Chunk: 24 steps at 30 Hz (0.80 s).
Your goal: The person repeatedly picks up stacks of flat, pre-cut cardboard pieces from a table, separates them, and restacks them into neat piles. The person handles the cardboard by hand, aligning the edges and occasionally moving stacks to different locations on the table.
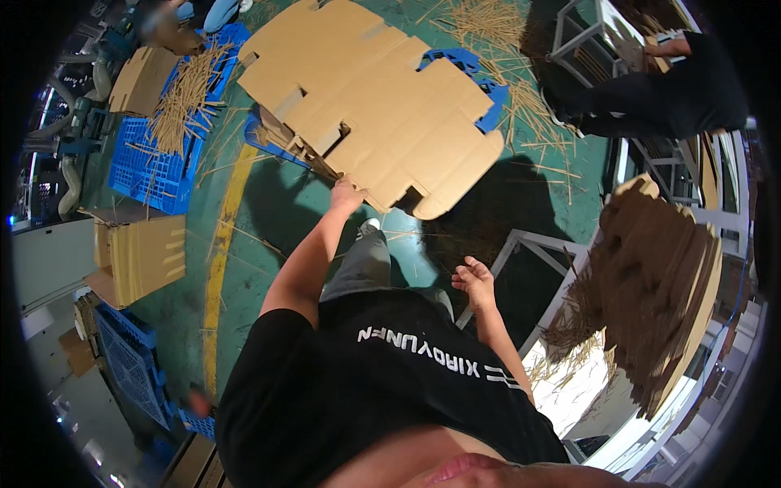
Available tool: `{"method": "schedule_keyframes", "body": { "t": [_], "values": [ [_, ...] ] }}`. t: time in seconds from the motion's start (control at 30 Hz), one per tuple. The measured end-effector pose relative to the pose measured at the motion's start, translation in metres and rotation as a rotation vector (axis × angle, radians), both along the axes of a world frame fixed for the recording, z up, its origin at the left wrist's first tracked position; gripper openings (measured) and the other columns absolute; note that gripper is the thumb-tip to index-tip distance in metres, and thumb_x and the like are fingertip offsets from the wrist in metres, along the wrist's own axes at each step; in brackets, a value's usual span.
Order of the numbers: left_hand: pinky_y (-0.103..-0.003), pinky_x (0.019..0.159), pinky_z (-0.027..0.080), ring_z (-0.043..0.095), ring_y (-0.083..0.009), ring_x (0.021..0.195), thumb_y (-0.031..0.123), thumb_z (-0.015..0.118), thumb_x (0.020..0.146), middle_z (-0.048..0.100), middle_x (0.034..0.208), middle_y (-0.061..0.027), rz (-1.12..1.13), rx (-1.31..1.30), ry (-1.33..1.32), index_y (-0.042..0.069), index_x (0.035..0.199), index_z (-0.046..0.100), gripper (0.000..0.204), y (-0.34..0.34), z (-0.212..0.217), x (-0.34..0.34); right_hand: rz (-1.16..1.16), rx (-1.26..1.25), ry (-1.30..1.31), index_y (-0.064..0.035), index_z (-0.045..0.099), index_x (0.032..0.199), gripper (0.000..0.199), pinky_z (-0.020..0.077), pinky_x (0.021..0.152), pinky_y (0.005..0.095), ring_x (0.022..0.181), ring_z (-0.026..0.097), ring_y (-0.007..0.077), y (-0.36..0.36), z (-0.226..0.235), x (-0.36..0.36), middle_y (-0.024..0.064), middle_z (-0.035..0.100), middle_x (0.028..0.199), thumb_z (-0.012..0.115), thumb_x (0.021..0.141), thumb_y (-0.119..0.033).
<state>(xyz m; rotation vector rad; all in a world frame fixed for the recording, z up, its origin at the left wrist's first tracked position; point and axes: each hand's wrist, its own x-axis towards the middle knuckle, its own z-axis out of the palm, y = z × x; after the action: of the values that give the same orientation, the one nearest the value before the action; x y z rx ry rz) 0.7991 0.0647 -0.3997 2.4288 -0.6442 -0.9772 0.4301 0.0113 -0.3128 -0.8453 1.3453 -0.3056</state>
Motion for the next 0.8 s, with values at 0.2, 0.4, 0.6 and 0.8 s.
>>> {"method": "schedule_keyframes", "body": {
  "t": [0.2, 0.4, 0.6, 0.8],
  "values": [
    [-0.037, 0.106, 0.036, 0.043, -0.0358, 0.126, 0.042, 0.076, 0.069, 0.046, 0.134, -0.0248, 0.054, 0.014, -0.112, -0.005, 0.135, 0.039, 0.089, -0.002, -0.058, 0.086, -0.117, 0.137, 0.097, 0.0041, 0.032, 0.139, 0.081, 0.0498, 0.086, 0.0428, 0.107, 0.055, 0.0308, -0.064, -0.062, 0.062, 0.0186, 0.05, 0.125, 0.076, 0.078, -0.026],
    [-0.034, 0.104, 0.037, 0.046, -0.032, 0.126, 0.05, 0.077, 0.066, 0.048, 0.135, -0.0228, -0.079, 0.062, 0.261, -0.004, 0.136, 0.039, 0.096, -0.017, -0.114, 0.134, -0.273, 0.229, 0.174, -0.0027, 0.021, 0.147, 0.101, 0.023, 0.11, 0.051, 0.139, 0.02, 0.0353, -0.116, -0.144, 0.1, 0.0185, 0.027, 0.148, 0.078, 0.073, -0.04],
    [-0.034, 0.104, 0.037, 0.046, -0.0335, 0.126, 0.061, 0.076, 0.059, 0.048, 0.132, -0.0275, -0.121, 0.224, 0.264, -0.012, 0.133, 0.039, 0.11, -0.038, -0.092, 0.142, -0.274, 0.293, -0.081, -0.0066, 0.041, 0.136, 0.078, 0.028, 0.108, 0.0447, 0.128, 0.039, 0.0275, -0.124, -0.188, 0.125, 0.0073, 0.045, 0.138, 0.075, 0.076, -0.042],
    [-0.035, 0.103, 0.037, 0.046, -0.0325, 0.126, 0.063, 0.075, 0.06, 0.049, 0.132, -0.026, -0.02, 0.23, 0.246, -0.011, 0.13, 0.044, 0.107, -0.039, -0.081, 0.137, -0.372, 0.366, -0.246, -0.0061, 0.045, 0.134, 0.071, 0.0301, 0.107, 0.0433, 0.127, 0.041, 0.027, -0.125, -0.175, 0.115, 0.0062, 0.048, 0.136, 0.075, 0.077, -0.037]
  ]
}}
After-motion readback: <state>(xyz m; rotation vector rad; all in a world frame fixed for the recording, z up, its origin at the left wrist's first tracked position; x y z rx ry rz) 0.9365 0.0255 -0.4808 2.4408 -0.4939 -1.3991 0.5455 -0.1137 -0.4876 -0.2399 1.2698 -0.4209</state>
